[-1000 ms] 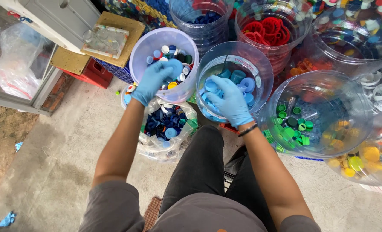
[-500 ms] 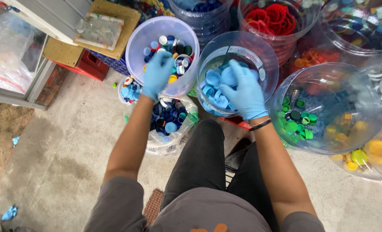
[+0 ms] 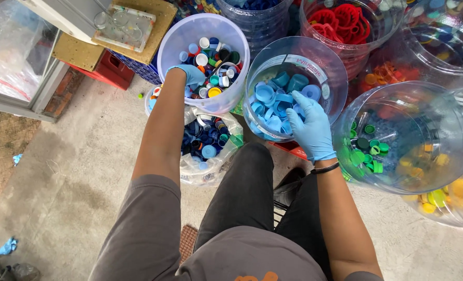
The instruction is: The person sorts mixed plastic bottle caps from a white bucket into several large clear containers based on color. They pick up caps by hand, identify their color, and place them into the corresponding container, such as blue, red, green, or yellow.
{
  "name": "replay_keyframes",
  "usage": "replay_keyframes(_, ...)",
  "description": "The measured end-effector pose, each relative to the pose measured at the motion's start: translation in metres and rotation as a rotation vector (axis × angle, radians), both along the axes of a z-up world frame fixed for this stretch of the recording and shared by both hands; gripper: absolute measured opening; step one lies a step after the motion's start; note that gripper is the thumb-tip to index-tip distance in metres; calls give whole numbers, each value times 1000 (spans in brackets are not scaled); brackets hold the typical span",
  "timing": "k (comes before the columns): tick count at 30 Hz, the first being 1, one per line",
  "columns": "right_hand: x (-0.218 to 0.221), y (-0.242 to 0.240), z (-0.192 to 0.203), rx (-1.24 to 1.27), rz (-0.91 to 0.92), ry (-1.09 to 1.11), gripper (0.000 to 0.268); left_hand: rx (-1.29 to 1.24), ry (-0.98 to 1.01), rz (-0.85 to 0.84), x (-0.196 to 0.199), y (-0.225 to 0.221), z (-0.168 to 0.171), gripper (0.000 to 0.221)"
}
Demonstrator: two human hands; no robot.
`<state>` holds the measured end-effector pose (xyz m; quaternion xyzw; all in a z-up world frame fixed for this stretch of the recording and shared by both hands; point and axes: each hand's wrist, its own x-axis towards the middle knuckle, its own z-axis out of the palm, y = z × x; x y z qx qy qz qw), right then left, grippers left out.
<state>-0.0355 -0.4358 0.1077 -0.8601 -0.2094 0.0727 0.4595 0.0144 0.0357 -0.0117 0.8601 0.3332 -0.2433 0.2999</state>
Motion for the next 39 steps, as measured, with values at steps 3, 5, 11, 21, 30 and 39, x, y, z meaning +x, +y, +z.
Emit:
replay_keyframes(3,-4,2,4,31,-1,35,49,110,118,-221,-5,-3,19,11)
replay_keyframes(5,-7,2,11,85,13,30,48,249,270,-516,-21,-22,54,49)
replay_keyframes(11,-8,4,17,110,8,46,46,427,317,-773,15,21,-33,53)
replay_keyframes(21,-16,5,18,159,-8,18,43,230,68,-535,-31,-2,74,48)
replay_keyframes(30,3,19,-14,17,69,-362,42,-134,-186,-196,-32,-10,94,20)
replay_keyframes(39,5,118,48,154,210,-293,45,-701,-682,78,-57,-40,115,13)
